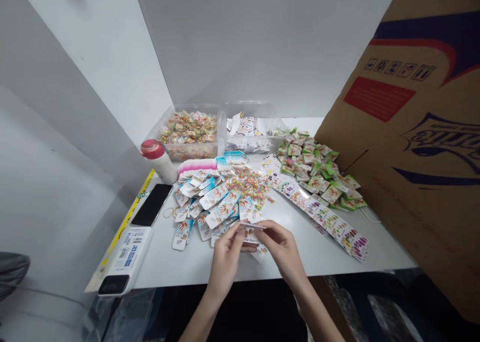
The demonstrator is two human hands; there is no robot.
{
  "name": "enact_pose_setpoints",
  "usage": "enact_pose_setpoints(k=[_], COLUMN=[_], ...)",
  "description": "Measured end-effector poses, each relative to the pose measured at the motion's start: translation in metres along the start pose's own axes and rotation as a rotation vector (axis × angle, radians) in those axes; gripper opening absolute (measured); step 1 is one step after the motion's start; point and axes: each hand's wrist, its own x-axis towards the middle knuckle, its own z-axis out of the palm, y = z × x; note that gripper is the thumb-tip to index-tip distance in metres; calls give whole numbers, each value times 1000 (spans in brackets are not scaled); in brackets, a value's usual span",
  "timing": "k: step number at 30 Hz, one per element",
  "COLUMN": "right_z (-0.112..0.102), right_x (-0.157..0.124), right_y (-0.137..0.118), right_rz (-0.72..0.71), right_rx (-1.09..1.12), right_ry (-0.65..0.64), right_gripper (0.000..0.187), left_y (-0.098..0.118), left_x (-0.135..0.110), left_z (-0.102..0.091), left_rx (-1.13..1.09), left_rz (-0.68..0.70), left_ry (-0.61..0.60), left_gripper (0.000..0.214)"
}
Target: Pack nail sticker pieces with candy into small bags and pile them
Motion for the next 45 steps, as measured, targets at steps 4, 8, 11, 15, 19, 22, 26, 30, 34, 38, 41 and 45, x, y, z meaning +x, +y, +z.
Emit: enact_pose_setpoints(k=[4, 8, 11, 15, 19, 22, 26, 30, 34, 38, 41, 45], right_z=[-3, -7, -9, -17, -38, -57, -65, -58, -57, -55, -44, -24], right_x=[-1, -3, -5, 4, 53, 105, 149, 153, 139, 105, 64, 17], right_y=[-5, -5, -3, 4, 25, 46, 66, 72, 63, 40, 21, 14], right_rz=[-198, -330, -372, -325, -151, -93, -77, -107, -126, -92, -39, 115], right_rx=[-118, -224, -274, -364, -522, -605, -685, -679, -597, -450, -356, -197], right_ry=[-56, -118, -192, -300, 44, 280, 339, 337, 352, 306, 127, -176], right_gripper=[15, 21, 22, 26, 33, 39, 22, 10, 10, 19, 22, 22], left_y=[-1, -5, -5, -9, -20, -27, -33, -33, -33, -37, -39, -41], left_x=[0, -2, -1, 2, 3, 2, 5, 8, 11, 15, 16, 12], left_z=[-4, -8, -12, -17, -20, -17, -12, -12, -17, -21, -20, -12], left_rx=[-197, -337, -398, -257, -152, -88, -30, 11, -24, -46, -17, 28], left_rz=[-102, -184, -247, -219, -197, -140, -67, -26, -20, -9, 15, 39], left_ry=[-51, -103, -122, -87, -37, -33, -38, 37, 157, 216, 194, 150], left_gripper=[38, 38, 46, 43, 52, 46, 40, 39, 39, 42, 44, 38])
